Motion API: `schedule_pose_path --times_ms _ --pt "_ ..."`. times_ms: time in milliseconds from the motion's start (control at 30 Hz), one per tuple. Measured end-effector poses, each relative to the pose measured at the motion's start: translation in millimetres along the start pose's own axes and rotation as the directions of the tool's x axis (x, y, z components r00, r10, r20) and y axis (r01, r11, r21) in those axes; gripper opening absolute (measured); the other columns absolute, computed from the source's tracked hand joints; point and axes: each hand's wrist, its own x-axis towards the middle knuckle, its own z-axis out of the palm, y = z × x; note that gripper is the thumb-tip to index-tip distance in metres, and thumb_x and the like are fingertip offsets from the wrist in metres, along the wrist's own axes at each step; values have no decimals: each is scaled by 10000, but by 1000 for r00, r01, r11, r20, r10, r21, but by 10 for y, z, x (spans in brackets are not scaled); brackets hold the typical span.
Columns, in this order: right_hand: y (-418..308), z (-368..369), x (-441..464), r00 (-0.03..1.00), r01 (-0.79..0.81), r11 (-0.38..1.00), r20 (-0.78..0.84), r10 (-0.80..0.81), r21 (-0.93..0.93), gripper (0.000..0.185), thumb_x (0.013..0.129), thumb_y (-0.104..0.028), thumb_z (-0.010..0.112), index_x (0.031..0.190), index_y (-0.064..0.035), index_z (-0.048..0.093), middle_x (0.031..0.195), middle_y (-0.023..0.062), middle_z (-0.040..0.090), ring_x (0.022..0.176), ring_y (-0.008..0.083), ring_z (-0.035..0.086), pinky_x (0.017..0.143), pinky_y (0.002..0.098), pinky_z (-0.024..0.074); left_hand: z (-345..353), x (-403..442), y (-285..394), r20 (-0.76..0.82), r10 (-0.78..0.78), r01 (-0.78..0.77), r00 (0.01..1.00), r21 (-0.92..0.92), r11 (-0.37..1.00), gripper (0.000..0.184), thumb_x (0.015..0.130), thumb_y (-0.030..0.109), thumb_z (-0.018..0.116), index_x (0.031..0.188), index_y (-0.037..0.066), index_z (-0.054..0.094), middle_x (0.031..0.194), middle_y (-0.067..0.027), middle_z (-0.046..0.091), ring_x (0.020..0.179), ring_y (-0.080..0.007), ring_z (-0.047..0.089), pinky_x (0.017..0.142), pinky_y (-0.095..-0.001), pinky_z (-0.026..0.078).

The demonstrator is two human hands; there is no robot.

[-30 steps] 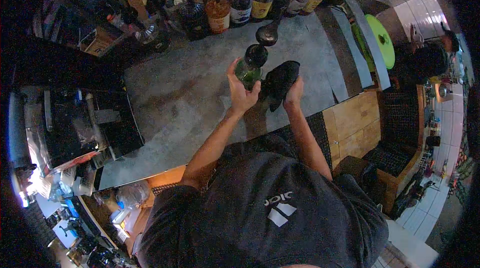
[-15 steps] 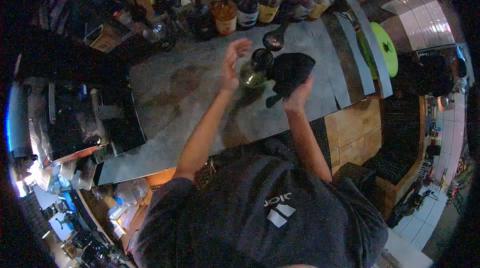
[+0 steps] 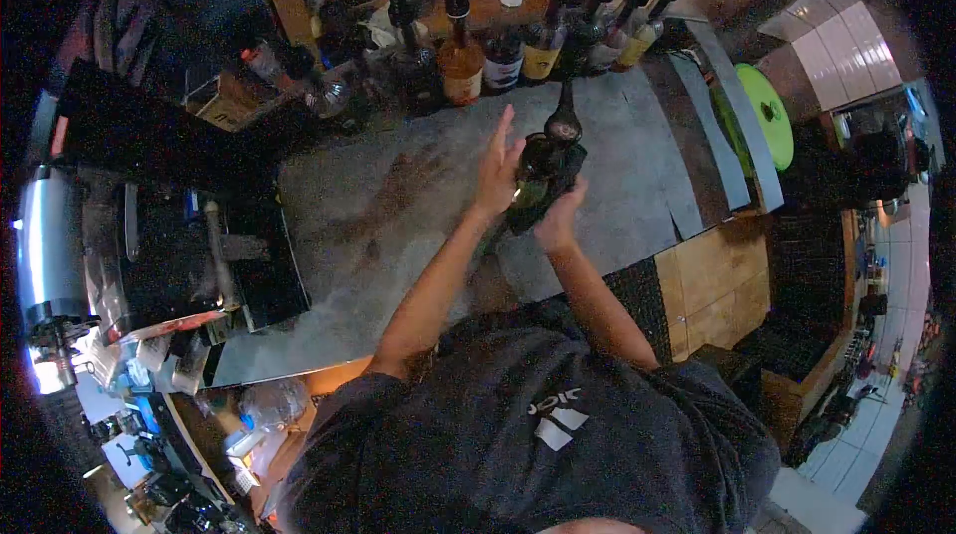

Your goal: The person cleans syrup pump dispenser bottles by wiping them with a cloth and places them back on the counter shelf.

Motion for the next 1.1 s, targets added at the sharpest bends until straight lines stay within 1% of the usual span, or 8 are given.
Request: schedule_pose_path --times_ms 267,467,533,600,667,733,833,1100 --pt "-519 -98 43 984 -123 948 -91 156 294 828 751 -657 358 1298 -42 447 1300 155 486 1156 367 473 992 494 360 -33 -27 -86 19 -119 119 993 -306 944 550 967 297 397 1425 47 223 1468 -136 254 1268 -291 363 1057 -376 258" --pt "-832 -346 85 998 -15 946 -56 35 324 808 780 -651 323 1339 -74 405 1366 161 414 1219 396 409 1023 535 313 -113 -40 -339 113 404 -420 908 248 873 503 974 280 372 1398 31 268 1459 -147 264 1311 -293 321 1076 -387 240" --pt "-1038 -445 101 996 34 961 -84 -11 273 774 809 -629 303 1349 -83 393 1384 161 392 1230 398 396 1024 544 307 -122 2 -453 79 -181 192 980 -153 969 471 978 249 363 1387 28 286 1446 -150 287 1330 -272 293 1078 -377 232" --pt "-1145 -829 177 921 36 964 365 -135 265 659 898 -495 240 1386 -64 337 1423 158 328 1284 377 334 1057 516 272 -106 -5 -354 68 -172 183 983 -214 960 465 977 243 367 1382 27 293 1440 -149 297 1332 -267 290 1080 -373 225" --pt "-1012 -1110 413 974 199 973 90 -210 114 660 904 -494 258 1396 -59 313 1434 131 321 1292 354 330 1058 502 283 -84 -27 -393 69 -163 176 984 -276 945 460 976 237 371 1378 25 300 1433 -148 306 1334 -263 286 1083 -368 219" --pt "-934 -1208 508 866 382 914 398 -302 -139 645 905 -481 298 1386 -52 323 1424 116 341 1299 328 326 1054 481 303 -93 -2 -465 101 -221 241 970 -291 926 461 975 235 372 1378 21 302 1430 -144 311 1330 -252 291 1085 -358 210" --pt "-889 -987 317 896 173 962 372 -243 212 613 908 -465 328 1347 -41 382 1382 114 401 1266 318 377 1042 474 325 -70 -18 -217 74 -322 319 944 -458 830 440 975 210 376 1368 24 315 1433 -145 302 1329 -261 293 1087 -351 208" --pt "-771 162 -55 967 77 977 225 -122 199 648 887 -521 267 1290 -51 457 1279 134 503 1146 347 489 995 488 375 58 -133 71 51 -146 152 988 -143 978 489 963 207 400 1397 39 251 1480 -150 208 1372 -261 205 1099 -357 191"
